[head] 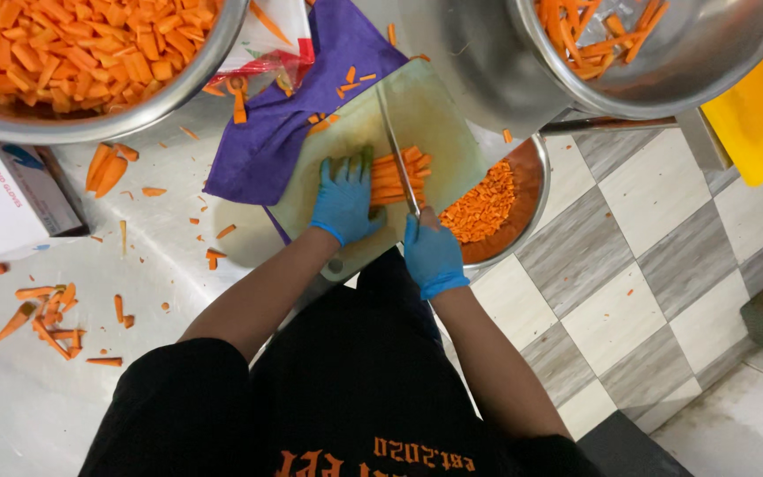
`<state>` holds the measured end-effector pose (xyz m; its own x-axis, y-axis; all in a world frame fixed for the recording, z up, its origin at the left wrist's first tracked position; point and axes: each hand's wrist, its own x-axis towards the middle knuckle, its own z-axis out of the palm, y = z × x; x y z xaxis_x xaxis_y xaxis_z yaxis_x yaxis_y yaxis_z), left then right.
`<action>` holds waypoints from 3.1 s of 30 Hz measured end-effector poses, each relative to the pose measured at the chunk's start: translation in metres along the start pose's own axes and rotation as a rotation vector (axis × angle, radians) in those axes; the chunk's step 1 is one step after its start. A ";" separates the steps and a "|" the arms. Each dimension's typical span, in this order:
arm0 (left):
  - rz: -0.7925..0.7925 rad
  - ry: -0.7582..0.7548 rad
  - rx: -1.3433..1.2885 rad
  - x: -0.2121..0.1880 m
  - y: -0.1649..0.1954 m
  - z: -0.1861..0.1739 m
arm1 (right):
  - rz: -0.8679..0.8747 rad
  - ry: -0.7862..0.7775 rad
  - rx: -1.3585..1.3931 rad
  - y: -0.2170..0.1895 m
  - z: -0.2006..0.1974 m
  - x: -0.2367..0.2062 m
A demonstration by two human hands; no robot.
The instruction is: The person cuts carrot sticks into small diced pieces on a cutting board using a knife, gathering the cut pieces and sweeping them into a metal bowl, repeating the cycle with more carrot sticks from a nearby bowl.
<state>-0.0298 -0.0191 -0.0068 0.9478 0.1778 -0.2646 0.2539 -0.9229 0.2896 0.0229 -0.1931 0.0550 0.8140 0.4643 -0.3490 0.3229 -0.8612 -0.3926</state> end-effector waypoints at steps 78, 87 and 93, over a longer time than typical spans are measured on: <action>-0.598 0.211 -0.926 -0.064 -0.018 -0.018 | -0.094 -0.162 0.532 0.074 -0.003 -0.094; -0.724 0.282 -1.308 -0.088 -0.022 0.025 | -0.093 -0.359 0.437 0.016 0.056 -0.074; -0.755 0.210 -1.437 -0.087 -0.031 0.027 | -0.107 -0.414 0.476 0.022 0.048 -0.069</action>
<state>-0.1257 -0.0151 -0.0175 0.5104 0.5662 -0.6472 0.4913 0.4257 0.7599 -0.0490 -0.2342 0.0297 0.5044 0.6662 -0.5492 0.0646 -0.6634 -0.7454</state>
